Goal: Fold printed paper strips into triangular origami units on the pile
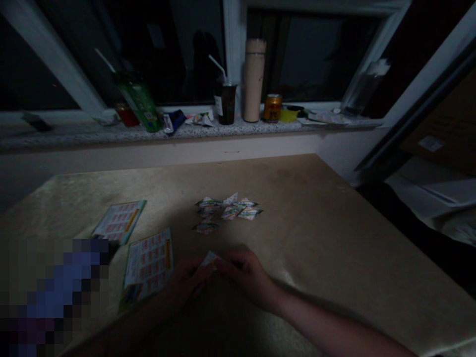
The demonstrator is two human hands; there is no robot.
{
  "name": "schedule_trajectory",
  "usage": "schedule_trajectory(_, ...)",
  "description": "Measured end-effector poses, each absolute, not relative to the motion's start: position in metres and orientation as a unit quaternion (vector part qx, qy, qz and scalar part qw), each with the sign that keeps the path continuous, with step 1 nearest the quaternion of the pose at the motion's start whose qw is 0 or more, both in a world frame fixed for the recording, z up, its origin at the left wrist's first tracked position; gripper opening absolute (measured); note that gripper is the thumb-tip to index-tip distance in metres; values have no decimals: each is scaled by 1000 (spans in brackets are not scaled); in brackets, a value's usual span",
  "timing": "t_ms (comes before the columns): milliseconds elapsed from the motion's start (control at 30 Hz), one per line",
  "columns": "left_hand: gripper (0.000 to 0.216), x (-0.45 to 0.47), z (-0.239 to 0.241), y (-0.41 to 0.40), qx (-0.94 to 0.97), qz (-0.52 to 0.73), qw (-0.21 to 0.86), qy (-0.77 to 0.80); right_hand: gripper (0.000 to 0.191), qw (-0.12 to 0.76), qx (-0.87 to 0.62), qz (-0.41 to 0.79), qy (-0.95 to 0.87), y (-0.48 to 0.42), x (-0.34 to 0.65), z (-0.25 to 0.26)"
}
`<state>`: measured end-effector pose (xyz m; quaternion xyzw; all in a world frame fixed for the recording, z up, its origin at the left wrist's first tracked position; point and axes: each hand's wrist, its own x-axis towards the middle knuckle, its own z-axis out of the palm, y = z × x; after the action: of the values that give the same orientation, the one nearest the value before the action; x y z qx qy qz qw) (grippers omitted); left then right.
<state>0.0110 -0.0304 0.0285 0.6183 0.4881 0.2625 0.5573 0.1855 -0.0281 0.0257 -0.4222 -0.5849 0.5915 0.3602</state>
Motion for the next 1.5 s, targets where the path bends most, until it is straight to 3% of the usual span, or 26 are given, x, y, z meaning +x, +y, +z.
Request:
schedule_trajectory(333, 44, 10, 31, -29, 600, 264, 562, 504, 41, 374, -420, 584, -586, -27, 190, 22)
schedule_trajectory(667, 34, 10, 28, -27, 595, 270, 571, 497, 40, 369, -431, 555, -608, -27, 190, 19)
schedule_trajectory(900, 34, 10, 32, -27, 615, 251, 581, 470, 33, 342, -355, 589, -640, -28, 187, 30)
schedule_trajectory(1300, 48, 15, 35, -31, 627, 235, 552, 497, 40, 361, -402, 583, -607, -27, 189, 25)
schedule_trajectory(1500, 48, 13, 26, -30, 639, 233, 558, 475, 42, 324, -378, 611, -615, -30, 186, 24)
